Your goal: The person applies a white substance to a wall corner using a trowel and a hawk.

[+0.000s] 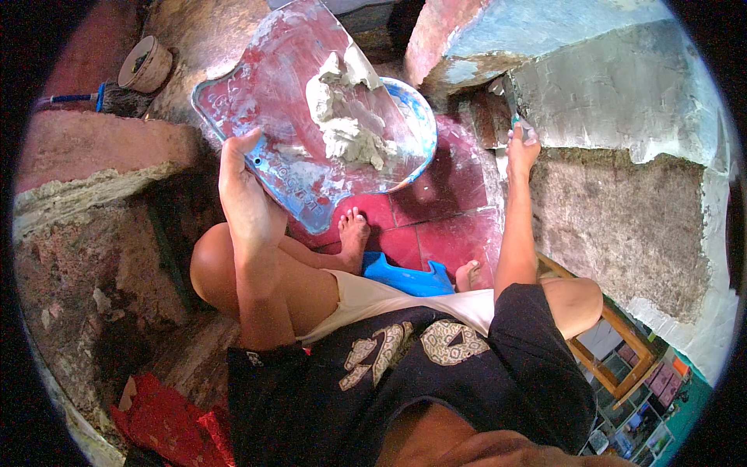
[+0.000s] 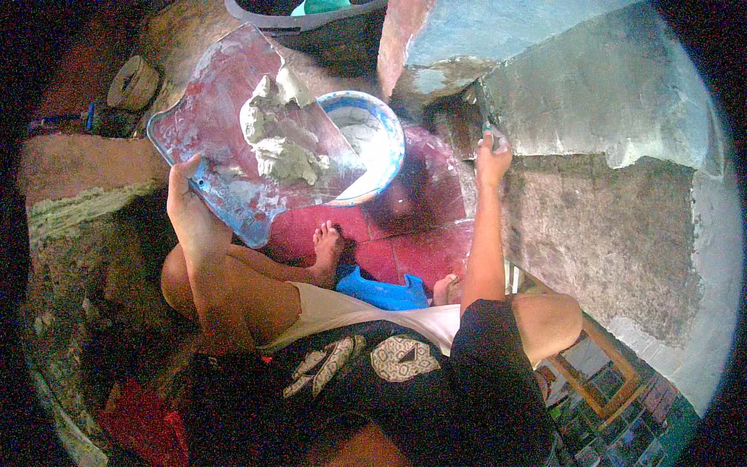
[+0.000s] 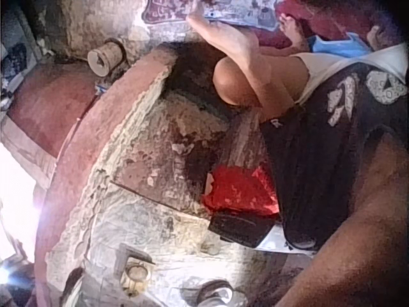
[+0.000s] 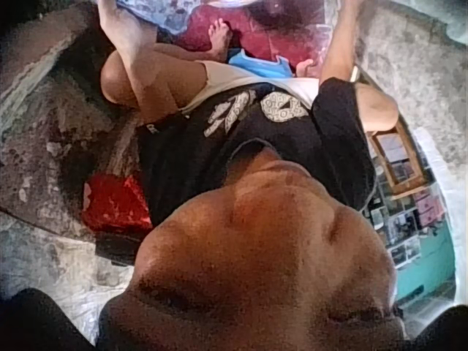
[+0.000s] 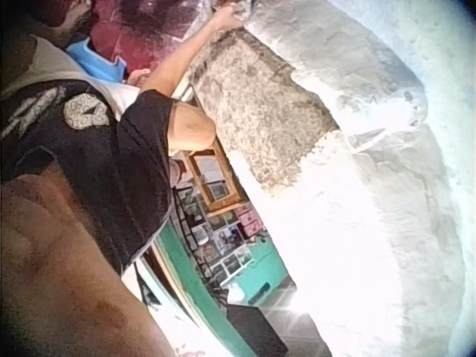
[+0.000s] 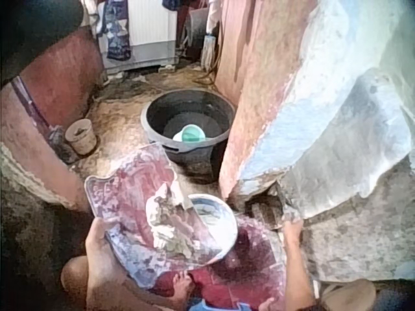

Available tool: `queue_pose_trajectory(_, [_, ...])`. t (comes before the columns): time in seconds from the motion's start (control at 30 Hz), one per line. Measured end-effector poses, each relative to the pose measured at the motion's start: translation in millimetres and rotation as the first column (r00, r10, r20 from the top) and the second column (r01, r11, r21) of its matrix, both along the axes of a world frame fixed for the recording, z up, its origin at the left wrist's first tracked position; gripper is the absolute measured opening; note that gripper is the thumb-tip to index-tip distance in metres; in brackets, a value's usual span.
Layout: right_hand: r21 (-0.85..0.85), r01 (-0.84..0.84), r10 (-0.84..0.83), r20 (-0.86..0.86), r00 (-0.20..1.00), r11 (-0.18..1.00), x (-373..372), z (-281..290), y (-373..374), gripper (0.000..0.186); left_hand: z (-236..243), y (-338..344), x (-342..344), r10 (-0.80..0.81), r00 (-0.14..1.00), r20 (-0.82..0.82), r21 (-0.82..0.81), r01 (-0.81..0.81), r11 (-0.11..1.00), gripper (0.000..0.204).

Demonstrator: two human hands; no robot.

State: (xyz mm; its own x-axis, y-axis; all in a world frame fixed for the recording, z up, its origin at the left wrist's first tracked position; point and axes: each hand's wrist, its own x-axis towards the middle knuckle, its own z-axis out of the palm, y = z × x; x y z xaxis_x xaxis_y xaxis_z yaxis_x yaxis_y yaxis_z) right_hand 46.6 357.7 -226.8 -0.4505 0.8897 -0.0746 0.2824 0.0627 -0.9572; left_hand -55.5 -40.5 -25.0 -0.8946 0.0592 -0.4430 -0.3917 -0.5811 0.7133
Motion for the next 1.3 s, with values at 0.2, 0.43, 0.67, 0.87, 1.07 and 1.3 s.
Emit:
queue_pose_trajectory(0.2, [-0.097, -0.029, 0.023, -0.062, 0.998, 0.995, 3, 27, -19, 0.017, 2, 4, -2, 0.054, 0.998, 0.023, -0.070, -0.052, 0.996, 0.022])
queue_pose_trajectory(0.43, [-0.263, -0.139, 0.142, -0.010, 0.990, 0.955, 22, 9, -38, 0.012, 0, 3, 0, -0.064, 0.998, -0.001, -0.018, 0.064, 0.998, 0.017])
queue_pose_trajectory(0.67, [-0.272, -0.059, 0.036, -0.088, 0.996, 0.961, -3, -38, -33, 0.022, -3, 4, -2, -0.035, 0.999, 0.032, -0.045, 0.036, 0.998, 0.023])
queue_pose_trajectory(0.87, [-0.290, 0.054, -0.074, -0.059, 0.996, 0.955, -19, -40, -32, 0.028, -5, 6, -1, -0.042, 0.998, 0.053, -0.068, 0.045, 0.997, 0.024])
queue_pose_trajectory(1.07, [0.024, 0.165, -0.162, -0.101, 0.982, 0.986, -15, -78, -20, 0.020, 0, 9, -2, -0.026, 0.998, 0.063, -0.067, 0.031, 0.997, 0.024])
queue_pose_trajectory(1.3, [-0.148, 0.271, -0.286, -0.089, 0.954, 0.951, 8, -52, -55, 0.011, -7, -9, 1, -0.043, 0.999, 0.015, -0.035, 0.043, 0.998, 0.022])
